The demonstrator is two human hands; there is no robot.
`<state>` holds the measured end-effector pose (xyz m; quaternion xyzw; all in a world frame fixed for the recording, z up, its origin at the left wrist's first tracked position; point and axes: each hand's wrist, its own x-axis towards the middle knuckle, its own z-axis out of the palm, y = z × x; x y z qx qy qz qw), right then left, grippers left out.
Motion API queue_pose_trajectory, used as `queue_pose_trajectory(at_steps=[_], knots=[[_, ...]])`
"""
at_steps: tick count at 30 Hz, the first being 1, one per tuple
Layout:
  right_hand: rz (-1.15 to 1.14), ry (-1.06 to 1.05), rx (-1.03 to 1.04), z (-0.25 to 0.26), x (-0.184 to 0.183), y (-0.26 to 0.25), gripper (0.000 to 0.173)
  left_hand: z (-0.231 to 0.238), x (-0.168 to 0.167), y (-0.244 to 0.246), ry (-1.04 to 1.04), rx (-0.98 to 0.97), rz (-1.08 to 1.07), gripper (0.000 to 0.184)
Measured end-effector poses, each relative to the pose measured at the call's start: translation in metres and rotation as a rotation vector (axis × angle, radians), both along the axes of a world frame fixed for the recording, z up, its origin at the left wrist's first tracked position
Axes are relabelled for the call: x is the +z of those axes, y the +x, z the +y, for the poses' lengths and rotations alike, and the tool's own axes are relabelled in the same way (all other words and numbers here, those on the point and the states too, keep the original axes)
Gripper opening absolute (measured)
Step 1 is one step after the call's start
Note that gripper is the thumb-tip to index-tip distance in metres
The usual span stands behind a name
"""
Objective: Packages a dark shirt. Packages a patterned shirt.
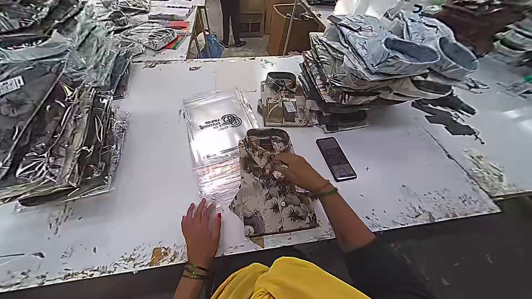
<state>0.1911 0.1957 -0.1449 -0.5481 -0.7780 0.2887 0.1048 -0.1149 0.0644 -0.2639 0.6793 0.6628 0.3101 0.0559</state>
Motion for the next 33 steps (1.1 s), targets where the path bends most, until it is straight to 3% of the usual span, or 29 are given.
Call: queue_pose_trajectory(at_steps=[2,4,8,10,12,14,17,19,24,30,33], knots=[[-0.051,-0.12,-0.126,-0.028,-0.015,0.045,0.055,0.005,0.013,0.016,0.045,0.03,-0.028,0.049],[-0.148,-0.229,-0.168,-0.049,-0.03,0.061,0.069,0.013,0.027,0.034,-0.127,-0.035,-0.053,0.046],[-0.266,-0.379,-0.367,-0.064,-0.02,0.046,0.06,0.039,0.055,0.054,-0.547,-0.115,0.046,0.034],[-0.108,-0.4,-0.466,-0.067,-0.011,0.042,0.049,0.045,0.064,0.052,-0.634,-0.123,0.02,0.031],[0.256,-0.328,-0.542,-0.074,-0.011,0.032,0.046,0.047,0.064,0.047,-0.541,-0.083,-0.173,0.029],[0.519,-0.281,-0.571,-0.08,-0.019,0.011,0.056,0.046,0.065,0.049,-0.371,-0.052,-0.291,0.025],[0.397,-0.205,-0.504,-0.078,-0.02,0.0,0.073,0.048,0.071,0.068,-0.241,-0.119,-0.267,0.02],[0.28,-0.083,-0.606,-0.066,-0.023,0.012,0.065,0.045,0.07,0.079,-0.292,-0.181,-0.193,0.022],[0.314,-0.347,-0.671,-0.016,-0.043,0.038,0.049,0.04,0.052,0.082,-0.341,-0.238,-0.152,0.03],[0.935,-0.529,-0.734,-0.012,-0.035,0.024,0.016,0.037,0.029,0.069,-0.202,-0.302,-0.332,0.03],[1.127,-0.628,-0.795,-0.025,-0.039,0.019,0.011,0.034,0.027,0.068,-0.21,-0.321,-0.324,0.029]])
